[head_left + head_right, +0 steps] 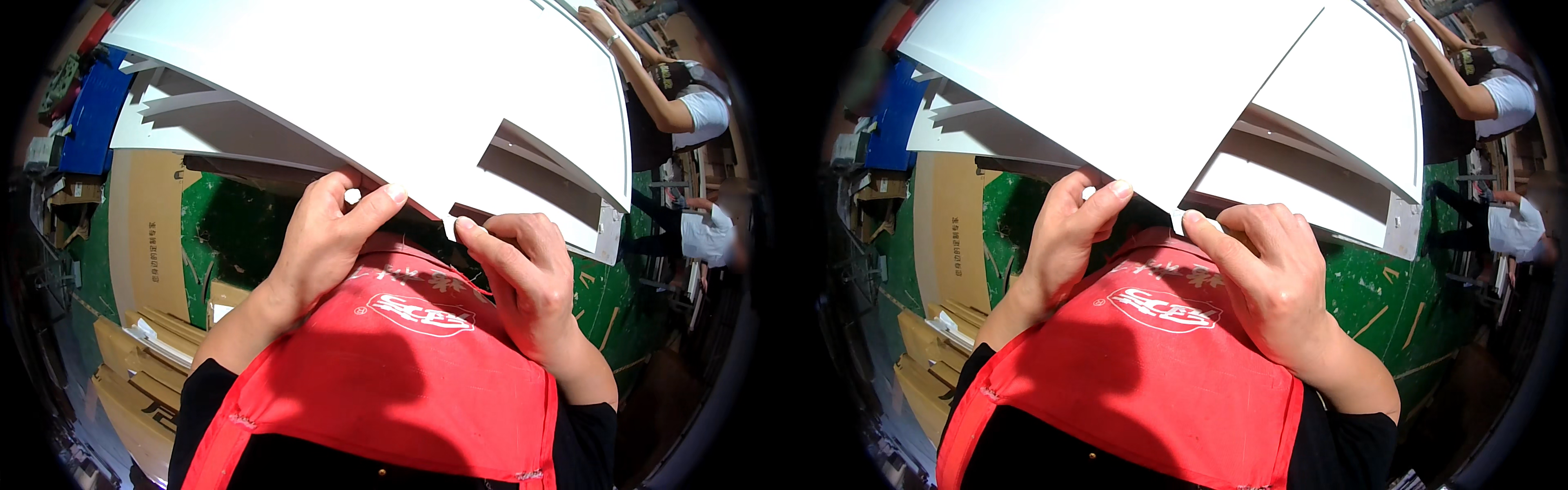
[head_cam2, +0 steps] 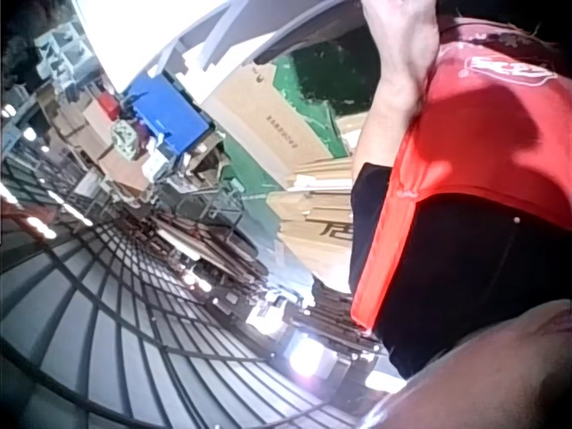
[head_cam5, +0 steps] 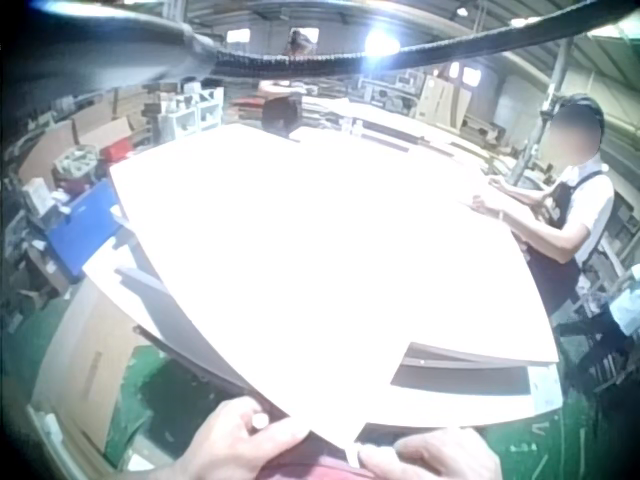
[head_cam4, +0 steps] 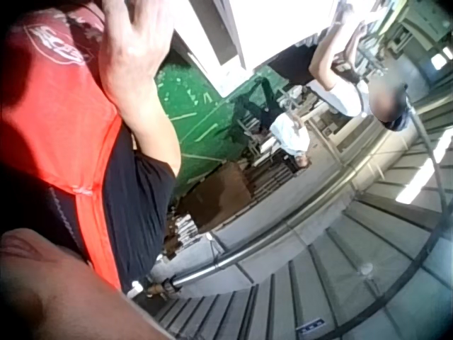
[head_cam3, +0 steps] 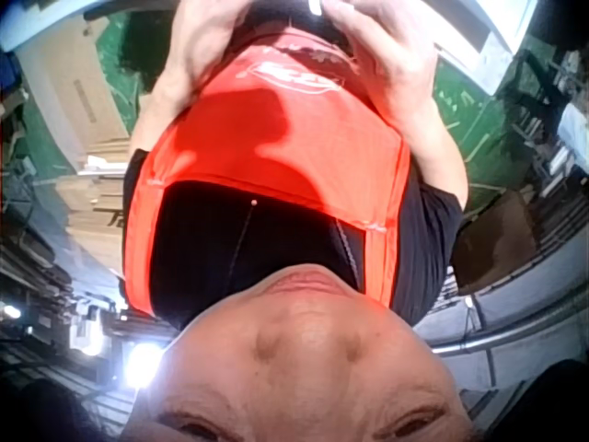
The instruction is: The person wipes a white cabinet door with a cloth and uses a utility knife to trim the edges and remove excess material. They handle the door multiple times, turning it over to work on different sides and wiping the surface between cuts.
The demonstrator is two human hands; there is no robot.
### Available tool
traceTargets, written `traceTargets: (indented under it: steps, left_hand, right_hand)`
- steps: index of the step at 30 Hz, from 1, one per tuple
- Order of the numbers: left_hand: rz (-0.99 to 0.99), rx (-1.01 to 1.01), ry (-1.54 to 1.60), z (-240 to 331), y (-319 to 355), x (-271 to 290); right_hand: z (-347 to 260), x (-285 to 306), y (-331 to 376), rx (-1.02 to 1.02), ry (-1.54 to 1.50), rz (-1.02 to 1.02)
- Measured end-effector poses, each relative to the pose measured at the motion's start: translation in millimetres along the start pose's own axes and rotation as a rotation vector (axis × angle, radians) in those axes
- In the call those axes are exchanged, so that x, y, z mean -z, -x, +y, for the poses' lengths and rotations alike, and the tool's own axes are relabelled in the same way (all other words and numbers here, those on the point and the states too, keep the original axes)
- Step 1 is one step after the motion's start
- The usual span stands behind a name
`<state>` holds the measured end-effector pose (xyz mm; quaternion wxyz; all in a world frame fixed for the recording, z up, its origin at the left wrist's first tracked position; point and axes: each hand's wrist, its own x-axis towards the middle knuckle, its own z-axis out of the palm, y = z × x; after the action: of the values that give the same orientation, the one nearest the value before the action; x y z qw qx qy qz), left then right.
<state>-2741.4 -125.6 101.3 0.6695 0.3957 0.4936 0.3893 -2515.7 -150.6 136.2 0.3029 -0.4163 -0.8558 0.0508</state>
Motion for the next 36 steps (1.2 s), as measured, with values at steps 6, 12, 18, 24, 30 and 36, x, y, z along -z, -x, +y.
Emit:
traceTargets:
  steps: [6,12,18,24,30,36]
  left_hand:
    - [0.003,-0.013,0.008,-2,0,1]
    - [0.008,-0.042,-0.011,-3,-1,0]
    - [0.011,-0.027,-0.001,-3,0,-1]
    - [0.026,-0.042,-0.003,-5,0,-3]
    - [0.015,-0.015,0.018,-4,1,-3]
    - [0.019,-0.026,0.034,-5,1,-3]
  right_hand:
    - [0,6,-9,0.019,-0.092,0.013]
    - [8,0,0,-0.021,-0.173,0.002]
    - [3,11,-16,-0.034,-0.264,-0.034]
    - [11,6,-7,-0.05,-0.303,-0.005]
    - [12,7,-12,-0.069,-0.343,-0.061]
    - [18,7,-9,-0.064,-0.366,-0.05]
